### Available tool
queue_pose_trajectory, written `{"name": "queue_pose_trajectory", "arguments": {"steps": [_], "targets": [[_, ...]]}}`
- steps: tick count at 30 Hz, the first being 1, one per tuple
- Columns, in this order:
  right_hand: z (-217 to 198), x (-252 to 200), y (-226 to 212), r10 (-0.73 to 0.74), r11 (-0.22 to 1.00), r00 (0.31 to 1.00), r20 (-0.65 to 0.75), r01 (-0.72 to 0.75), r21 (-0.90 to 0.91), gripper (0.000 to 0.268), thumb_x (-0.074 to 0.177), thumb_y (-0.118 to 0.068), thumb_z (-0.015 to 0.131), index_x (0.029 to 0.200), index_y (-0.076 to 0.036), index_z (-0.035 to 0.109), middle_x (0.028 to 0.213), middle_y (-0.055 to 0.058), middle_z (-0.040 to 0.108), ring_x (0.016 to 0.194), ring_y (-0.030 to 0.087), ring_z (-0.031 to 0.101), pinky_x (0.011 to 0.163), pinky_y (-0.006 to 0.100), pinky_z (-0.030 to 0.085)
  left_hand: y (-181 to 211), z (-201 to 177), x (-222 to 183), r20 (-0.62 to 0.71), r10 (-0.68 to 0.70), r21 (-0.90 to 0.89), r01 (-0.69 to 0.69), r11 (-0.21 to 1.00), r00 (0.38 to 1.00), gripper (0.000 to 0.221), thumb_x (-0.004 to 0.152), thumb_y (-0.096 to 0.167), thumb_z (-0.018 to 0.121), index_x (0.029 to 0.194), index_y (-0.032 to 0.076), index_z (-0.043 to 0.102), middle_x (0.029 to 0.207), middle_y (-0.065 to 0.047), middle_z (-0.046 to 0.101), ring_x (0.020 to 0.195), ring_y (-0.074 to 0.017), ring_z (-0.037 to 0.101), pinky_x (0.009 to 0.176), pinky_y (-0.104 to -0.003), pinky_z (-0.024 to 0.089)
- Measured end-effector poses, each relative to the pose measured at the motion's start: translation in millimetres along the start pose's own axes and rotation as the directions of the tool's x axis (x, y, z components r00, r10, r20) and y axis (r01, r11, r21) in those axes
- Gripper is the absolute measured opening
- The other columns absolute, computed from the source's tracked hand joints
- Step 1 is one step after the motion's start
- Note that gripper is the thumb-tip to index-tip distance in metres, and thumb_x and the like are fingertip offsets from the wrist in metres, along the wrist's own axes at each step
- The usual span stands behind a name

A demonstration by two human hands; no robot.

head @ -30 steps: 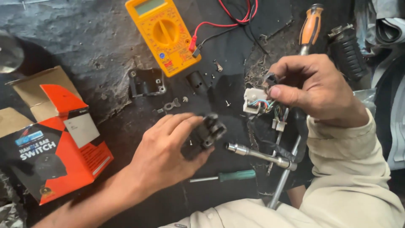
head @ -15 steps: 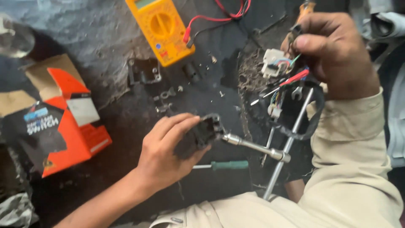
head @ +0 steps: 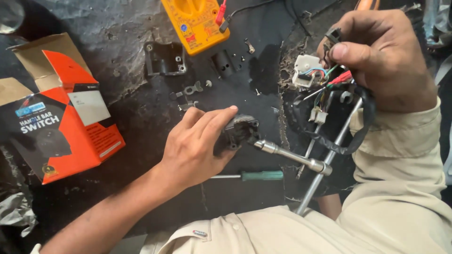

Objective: The person is repairing and cleaning a motorcycle handlebar switch assembly using tools and a multimeter.

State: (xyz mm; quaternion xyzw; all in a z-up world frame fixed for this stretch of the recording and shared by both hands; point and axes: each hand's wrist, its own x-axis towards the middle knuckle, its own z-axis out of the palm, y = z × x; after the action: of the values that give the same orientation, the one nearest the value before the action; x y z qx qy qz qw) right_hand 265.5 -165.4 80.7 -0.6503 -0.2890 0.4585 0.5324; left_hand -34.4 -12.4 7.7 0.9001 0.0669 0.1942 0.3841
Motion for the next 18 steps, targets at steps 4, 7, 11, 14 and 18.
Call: {"name": "queue_pose_trajectory", "arguments": {"steps": [4, 7, 11, 14, 18], "targets": [[3.6, 0.7, -2.4, -0.001, 0.998, 1.000, 0.002, 0.001, -0.059, 0.016, 0.093, -0.009, 0.070, 0.101, 0.004, 0.066, 0.089, 0.010, 0.068, 0.082, 0.012, 0.065, 0.076, 0.026, 0.055, -2.5, -2.8, 0.4, 0.032, 0.004, 0.010, -0.004, 1.000, 0.999, 0.085, 0.062, 0.012, 0.090, 0.138, 0.003, 0.054, 0.123, -0.010, 0.068, 0.092, -0.0288, 0.061, 0.084, -0.037, 0.053], [0.6, -0.4, 3.2, -0.013, 1.000, 1.000, 0.027, 0.013, 0.003, 0.015, 0.094, -0.009, 0.071, 0.102, 0.003, 0.066, 0.096, 0.010, 0.070, 0.085, 0.013, 0.067, 0.079, 0.027, 0.057, -3.0, -3.7, -0.1, 0.045, 0.008, 0.006, -0.008, 1.000, 0.999, 0.086, 0.061, 0.013, 0.090, 0.138, 0.003, 0.054, 0.122, -0.011, 0.066, 0.093, -0.0296, 0.060, 0.085, -0.038, 0.053], [1.3, -0.8, 4.2, -0.013, 0.995, 1.000, 0.007, 0.013, -0.094, 0.016, 0.096, -0.008, 0.074, 0.102, 0.006, 0.066, 0.090, 0.010, 0.069, 0.080, 0.012, 0.066, 0.079, 0.026, 0.055, -1.9, -8.7, 2.7, 0.013, 0.034, -0.011, -0.034, 0.999, 0.999, 0.086, 0.065, 0.022, 0.094, 0.138, 0.002, 0.053, 0.125, -0.014, 0.063, 0.096, -0.0317, 0.060, 0.086, -0.039, 0.052], [-4.2, -3.0, 8.4, -0.030, 0.979, 0.999, 0.023, 0.034, -0.201, 0.018, 0.098, -0.009, 0.074, 0.104, 0.006, 0.066, 0.090, 0.011, 0.069, 0.080, 0.012, 0.065, 0.078, 0.026, 0.054, -0.8, -15.6, 3.6, -0.056, 0.074, -0.027, -0.075, 0.997, 0.996, 0.083, 0.070, 0.029, 0.093, 0.137, 0.001, 0.053, 0.123, -0.016, 0.061, 0.096, -0.0335, 0.060, 0.085, -0.041, 0.052], [-0.7, -0.7, 5.6, -0.177, 0.967, 0.972, 0.158, 0.201, -0.159, 0.022, 0.107, -0.013, 0.075, 0.099, 0.004, 0.063, 0.111, 0.012, 0.068, 0.095, 0.012, 0.066, 0.088, 0.023, 0.055, -1.7, -24.6, 3.2, -0.257, 0.133, -0.101, -0.164, 0.981, 0.957, 0.065, 0.079, 0.025, 0.089, 0.129, 0.001, 0.054, 0.116, -0.017, 0.063, 0.088, -0.0289, 0.062, 0.077, -0.038, 0.051]]}}
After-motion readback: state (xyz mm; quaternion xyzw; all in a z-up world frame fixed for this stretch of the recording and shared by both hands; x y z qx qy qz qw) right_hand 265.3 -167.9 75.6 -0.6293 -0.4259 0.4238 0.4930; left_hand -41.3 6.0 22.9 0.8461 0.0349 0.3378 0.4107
